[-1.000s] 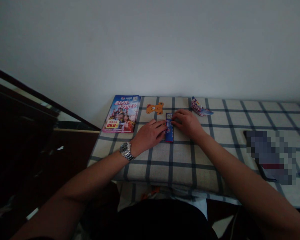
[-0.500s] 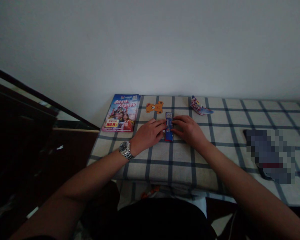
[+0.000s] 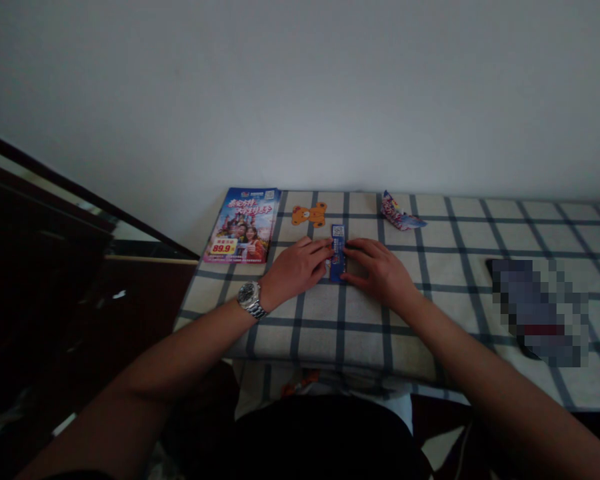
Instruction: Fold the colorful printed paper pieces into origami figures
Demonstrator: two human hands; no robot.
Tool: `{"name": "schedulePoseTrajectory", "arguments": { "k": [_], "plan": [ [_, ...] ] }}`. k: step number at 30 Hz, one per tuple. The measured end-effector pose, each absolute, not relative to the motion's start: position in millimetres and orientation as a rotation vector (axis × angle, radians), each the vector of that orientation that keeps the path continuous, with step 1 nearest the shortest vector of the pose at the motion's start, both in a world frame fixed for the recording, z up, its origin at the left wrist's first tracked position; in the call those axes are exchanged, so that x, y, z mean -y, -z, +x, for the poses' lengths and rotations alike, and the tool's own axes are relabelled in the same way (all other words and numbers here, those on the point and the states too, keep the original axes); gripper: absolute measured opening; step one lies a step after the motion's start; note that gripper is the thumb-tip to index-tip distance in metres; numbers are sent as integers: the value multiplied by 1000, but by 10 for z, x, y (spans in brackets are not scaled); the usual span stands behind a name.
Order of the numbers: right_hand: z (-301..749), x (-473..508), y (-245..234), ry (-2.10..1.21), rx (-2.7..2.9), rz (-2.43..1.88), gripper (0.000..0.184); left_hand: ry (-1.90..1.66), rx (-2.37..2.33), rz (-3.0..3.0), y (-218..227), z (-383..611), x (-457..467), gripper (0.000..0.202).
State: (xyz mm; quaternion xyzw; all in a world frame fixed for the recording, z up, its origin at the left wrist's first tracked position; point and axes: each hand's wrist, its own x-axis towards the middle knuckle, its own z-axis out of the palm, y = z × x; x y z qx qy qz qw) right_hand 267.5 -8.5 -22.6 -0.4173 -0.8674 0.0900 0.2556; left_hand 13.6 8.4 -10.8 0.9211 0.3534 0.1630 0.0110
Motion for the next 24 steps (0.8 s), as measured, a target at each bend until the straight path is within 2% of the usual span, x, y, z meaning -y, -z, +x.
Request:
{"name": "schedulePoseTrajectory", "arguments": {
  "k": [12,18,24],
  "plan": [
    [2684,88,223,-281,2358,-1102,62,-505,-1109,2894,150,125,-88,29],
    [2720,91,213,-330,2362,-1109,39,-517,-1109,2887,143,129,-98,28],
    [2717,39,167,-327,2361,-1109,31,-536,-1099,2860,141,125,-101,27]
  ]
}}
